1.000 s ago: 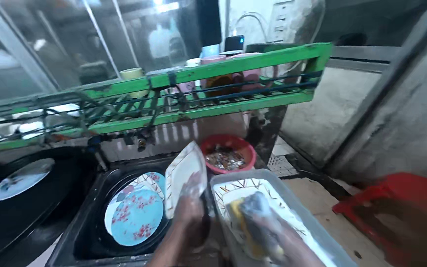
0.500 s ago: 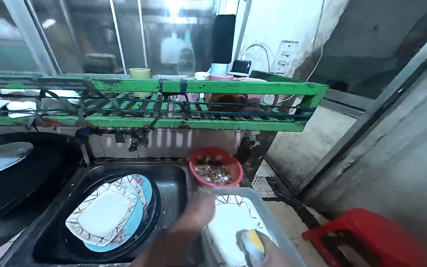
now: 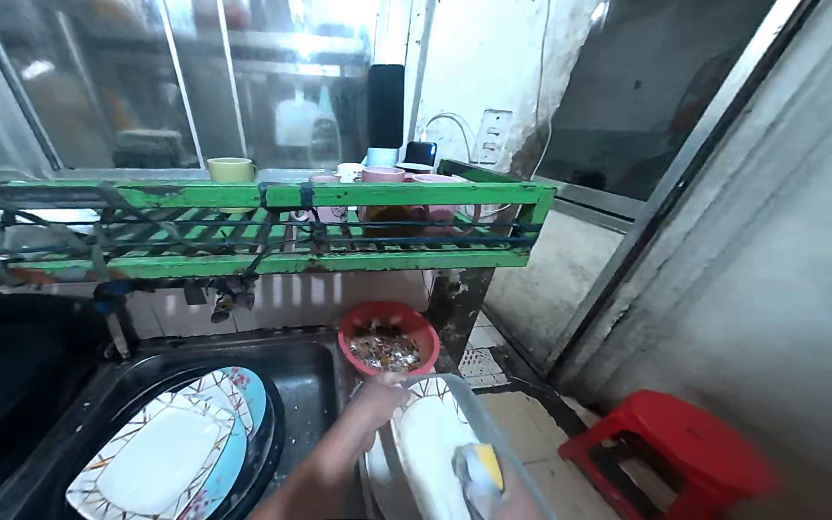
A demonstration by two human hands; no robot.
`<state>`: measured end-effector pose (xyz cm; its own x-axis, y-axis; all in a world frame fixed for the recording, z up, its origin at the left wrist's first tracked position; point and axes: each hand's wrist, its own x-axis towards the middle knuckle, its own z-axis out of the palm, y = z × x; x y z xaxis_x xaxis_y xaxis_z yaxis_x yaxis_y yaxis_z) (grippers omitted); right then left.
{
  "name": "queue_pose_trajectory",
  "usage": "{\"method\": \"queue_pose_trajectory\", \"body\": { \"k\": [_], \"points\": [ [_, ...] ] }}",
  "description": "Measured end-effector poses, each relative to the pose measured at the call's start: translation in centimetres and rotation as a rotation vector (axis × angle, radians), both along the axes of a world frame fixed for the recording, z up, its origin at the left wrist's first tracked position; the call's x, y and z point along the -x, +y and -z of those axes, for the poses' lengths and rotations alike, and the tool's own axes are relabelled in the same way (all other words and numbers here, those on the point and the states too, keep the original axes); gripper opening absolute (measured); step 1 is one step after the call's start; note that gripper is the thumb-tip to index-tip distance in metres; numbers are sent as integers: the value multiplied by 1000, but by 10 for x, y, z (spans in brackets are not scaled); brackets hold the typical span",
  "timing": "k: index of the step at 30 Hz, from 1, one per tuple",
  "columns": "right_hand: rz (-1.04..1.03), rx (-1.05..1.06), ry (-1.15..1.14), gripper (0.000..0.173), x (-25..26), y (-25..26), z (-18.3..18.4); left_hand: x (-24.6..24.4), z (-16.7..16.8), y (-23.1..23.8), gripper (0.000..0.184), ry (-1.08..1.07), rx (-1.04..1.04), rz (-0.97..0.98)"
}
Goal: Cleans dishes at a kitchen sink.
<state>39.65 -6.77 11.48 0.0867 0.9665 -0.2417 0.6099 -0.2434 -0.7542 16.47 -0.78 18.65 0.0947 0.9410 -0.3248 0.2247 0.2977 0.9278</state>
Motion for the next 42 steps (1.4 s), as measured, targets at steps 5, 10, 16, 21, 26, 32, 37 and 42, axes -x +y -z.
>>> {"method": "queue_pose_trajectory", "body": {
  "k": [5,10,16,21,26,32,37,42],
  "points": [
    [17,-61,133,72,26,-6,-12,-24,14,-69,94,-426,127,-235],
    [-92,-280,308,77,73,-17,-40,-17,-2,-102,83,-504,81,-148],
    [18,-311,52,63,60,26,-28,-27,-25,-124,87,-342,212,-143],
    [-112,-338,400,91,95,-13,-50,-11,-17,-120,78,-409,140,-141],
    [212,-232,386,76,61,50,-48,-20,-26,-143,89,-439,73,-40],
    [-272,-655,355,69,88,-23,-85,4,-38,-123,26,-515,173,-42],
    [158,-350,288,73,67,18,-42,-6,-39,-131,97,-274,123,-43],
    [-75,-473,336,80,96,-38,-61,-12,-28,-125,86,-262,143,-53]
  ]
}}
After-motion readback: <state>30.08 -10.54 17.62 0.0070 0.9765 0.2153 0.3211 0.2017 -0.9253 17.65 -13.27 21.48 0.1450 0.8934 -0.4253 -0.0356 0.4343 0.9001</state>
